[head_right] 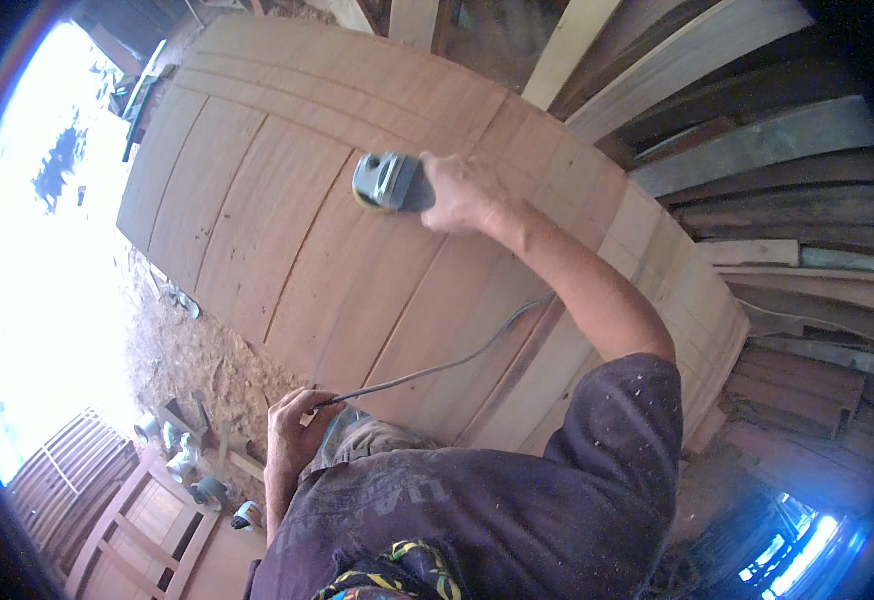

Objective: The person uses a corded orbital sander to smooth the surface of a large wooden panel. They move the sander across the wood in steady passes while holding the power cord with the other hand. The panel remains stationary on a workbench throughout the clip.

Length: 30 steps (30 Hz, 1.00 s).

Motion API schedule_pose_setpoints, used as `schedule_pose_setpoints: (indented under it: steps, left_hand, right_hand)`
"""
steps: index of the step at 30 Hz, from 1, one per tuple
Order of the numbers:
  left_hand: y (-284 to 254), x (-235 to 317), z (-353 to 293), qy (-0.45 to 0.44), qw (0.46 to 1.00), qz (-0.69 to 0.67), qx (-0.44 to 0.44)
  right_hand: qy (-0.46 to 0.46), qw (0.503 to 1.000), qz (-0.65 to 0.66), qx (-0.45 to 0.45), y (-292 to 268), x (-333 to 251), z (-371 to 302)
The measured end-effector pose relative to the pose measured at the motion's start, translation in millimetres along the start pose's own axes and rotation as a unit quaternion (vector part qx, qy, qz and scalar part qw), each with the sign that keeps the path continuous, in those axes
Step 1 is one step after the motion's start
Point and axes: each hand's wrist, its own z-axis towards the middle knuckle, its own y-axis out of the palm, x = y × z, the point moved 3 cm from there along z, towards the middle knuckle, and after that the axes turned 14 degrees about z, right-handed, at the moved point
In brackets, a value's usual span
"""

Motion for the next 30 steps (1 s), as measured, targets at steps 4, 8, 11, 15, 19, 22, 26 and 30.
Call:
schedule_pose_setpoints:
  steps: [4, 8, 11, 15, 19, 22, 26, 30]
  left_hand:
    - [0.6, -2.2, 5.6, -0.01, 1.0, -0.013, 0.001]
    - [2.3, -5.0, 2.6, -0.029, 0.999, -0.039, 0.004]
    - [0.4, -7.2, -7.8, -0.037, 0.998, -0.042, 0.018]
    - [-1.0, -12.5, -12.1, -0.031, 0.998, -0.042, 0.026]
    - [1.5, -16.9, -0.8, -0.007, 1.0, -0.02, 0.005]
    - [-3.7, -21.7, 9.7, -0.008, 1.0, -0.02, 0.0]
    - [-4.7, -25.5, 21.5, -0.02, 0.999, -0.033, -0.016]
    - [-0.1, -23.2, 25.3, -0.02, 0.999, -0.033, -0.013]
  right_hand:
    - [0.02, 0.996, 0.022, 0.08, -58.2, 33.0, 31.9]
    - [0.042, 0.987, 0.001, 0.154, -96.9, 83.2, 78.4]
    - [0.077, 0.982, 0.027, 0.169, -115.5, 93.2, 84.4]
    - [0.11, 0.986, 0.026, 0.126, -92.6, 58.0, 56.7]
    - [-0.015, 0.999, -0.009, 0.037, -5.6, -1.4, 34.5]
    - [0.01, 0.999, 0.028, 0.027, 0.0, -4.5, 47.0]
    - [0.027, 0.997, -0.002, 0.079, -67.4, 34.0, 76.9]
    - [0.053, 0.985, 0.008, 0.163, -114.5, 69.6, 115.8]
